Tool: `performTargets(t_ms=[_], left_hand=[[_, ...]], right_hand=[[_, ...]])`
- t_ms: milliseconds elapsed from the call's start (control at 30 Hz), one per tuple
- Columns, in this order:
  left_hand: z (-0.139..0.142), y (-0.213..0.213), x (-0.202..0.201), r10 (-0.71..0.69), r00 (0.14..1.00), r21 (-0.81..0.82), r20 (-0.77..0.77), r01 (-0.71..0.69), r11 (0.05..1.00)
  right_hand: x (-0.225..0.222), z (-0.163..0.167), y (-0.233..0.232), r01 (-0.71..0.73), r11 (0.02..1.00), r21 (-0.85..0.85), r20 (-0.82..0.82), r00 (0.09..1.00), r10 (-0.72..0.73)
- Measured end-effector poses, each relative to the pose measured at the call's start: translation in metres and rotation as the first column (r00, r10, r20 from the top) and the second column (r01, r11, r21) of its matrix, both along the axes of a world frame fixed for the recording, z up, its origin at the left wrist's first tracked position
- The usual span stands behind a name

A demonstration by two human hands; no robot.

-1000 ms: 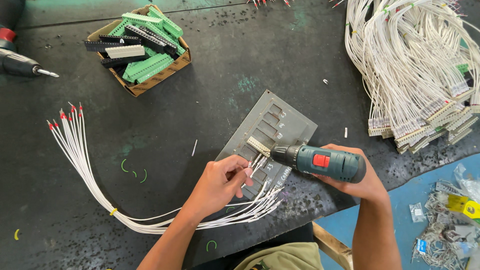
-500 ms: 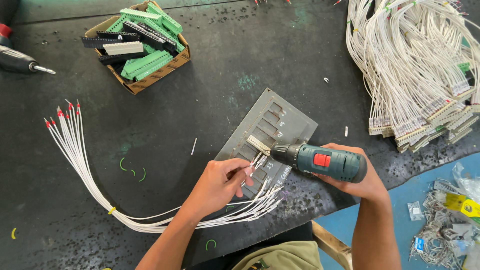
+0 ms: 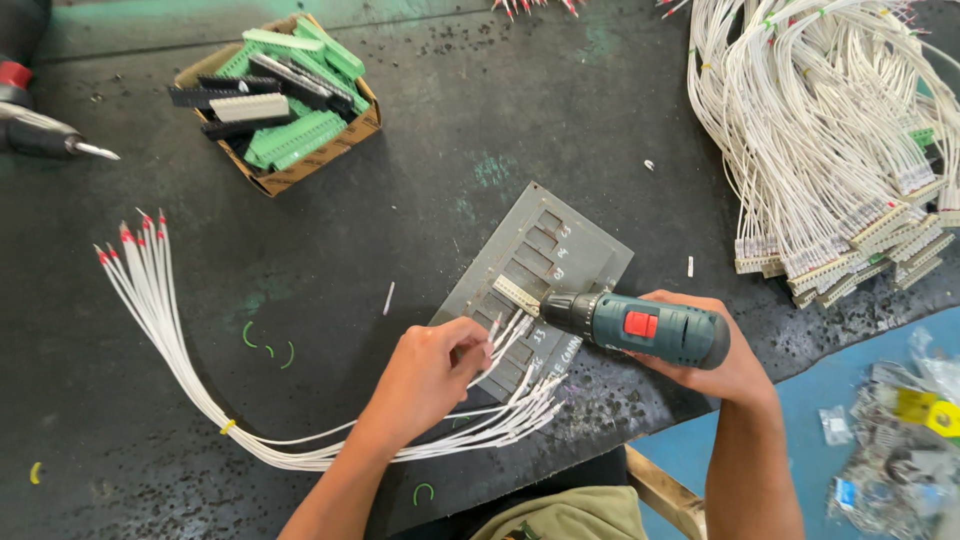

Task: The person inserts stripped white wire ends into a terminal block connector held in a metal jig and uses a cordless screwdriver to tighten the connector's terminal screws one by one. They then lift the finished harness aside, lay out a new bundle of wires, and begin seating the next connector to repeat the process.

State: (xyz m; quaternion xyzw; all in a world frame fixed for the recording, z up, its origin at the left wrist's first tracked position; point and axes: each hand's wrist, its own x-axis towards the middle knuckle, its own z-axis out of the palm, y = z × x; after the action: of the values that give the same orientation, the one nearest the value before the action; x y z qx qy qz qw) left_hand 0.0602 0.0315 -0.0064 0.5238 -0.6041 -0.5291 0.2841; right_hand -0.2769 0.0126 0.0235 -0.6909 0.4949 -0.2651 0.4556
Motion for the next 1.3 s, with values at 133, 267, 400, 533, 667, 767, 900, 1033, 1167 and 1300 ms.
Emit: performTargets(t_ms=[133, 267, 400, 533, 667, 767, 900, 1033, 1167, 1300], left_hand=[[0.002, -0.004, 0.0, 0.167, 0.984, -0.324, 0.056, -0.14, 0.936], [0.008, -0.007, -0.001, 0.29, 0.955, -0.342, 0.066, -0.251, 0.906], [0.01, -0.009, 0.002, 0.304, 0.952, -0.618, 0.028, -0.223, 0.754], [0.004, -0.006, -0.005, 0.299, 0.952, -0.34, -0.062, -0.301, 0.891], [-0.003, -0.008, -0.008, 0.29, 0.954, -0.317, -0.077, -0.299, 0.9], [-0.005, -0.007, -0.009, 0.268, 0.958, -0.338, -0.098, -0.286, 0.897], [-0.008, -0.006, -0.011, 0.259, 0.962, -0.397, -0.089, -0.273, 0.876], [-0.012, -0.006, -0.011, 0.26, 0.965, -0.421, -0.036, -0.25, 0.872], [-0.018, -0.007, -0.01, 0.23, 0.973, -0.473, 0.032, -0.187, 0.861], [-0.022, -0.007, -0.011, 0.229, 0.968, -0.512, 0.097, -0.149, 0.846]], right_hand=[[0.003, 0.0, -0.002, 0.033, 0.999, -0.004, -0.013, 0.999, -0.033], [0.005, 0.002, -0.003, 0.051, 0.999, 0.001, -0.052, 0.997, -0.051], [0.004, 0.0, -0.007, 0.037, 0.998, 0.043, -0.011, 0.999, -0.037], [0.002, -0.003, -0.004, 0.054, 0.996, 0.078, -0.014, 0.998, -0.053], [0.003, -0.001, -0.005, 0.058, 0.997, 0.057, -0.033, 0.998, -0.056], [0.005, 0.001, -0.004, 0.063, 0.996, 0.061, -0.033, 0.998, -0.061], [0.007, 0.002, -0.003, 0.054, 0.998, 0.036, -0.046, 0.998, -0.052], [0.004, 0.0, -0.003, 0.056, 0.998, 0.033, -0.052, 0.997, -0.054], [0.002, -0.003, -0.003, 0.043, 0.999, 0.021, -0.015, 0.999, -0.043], [-0.001, -0.003, -0.003, 0.031, 0.999, -0.012, -0.049, 0.998, -0.031]])
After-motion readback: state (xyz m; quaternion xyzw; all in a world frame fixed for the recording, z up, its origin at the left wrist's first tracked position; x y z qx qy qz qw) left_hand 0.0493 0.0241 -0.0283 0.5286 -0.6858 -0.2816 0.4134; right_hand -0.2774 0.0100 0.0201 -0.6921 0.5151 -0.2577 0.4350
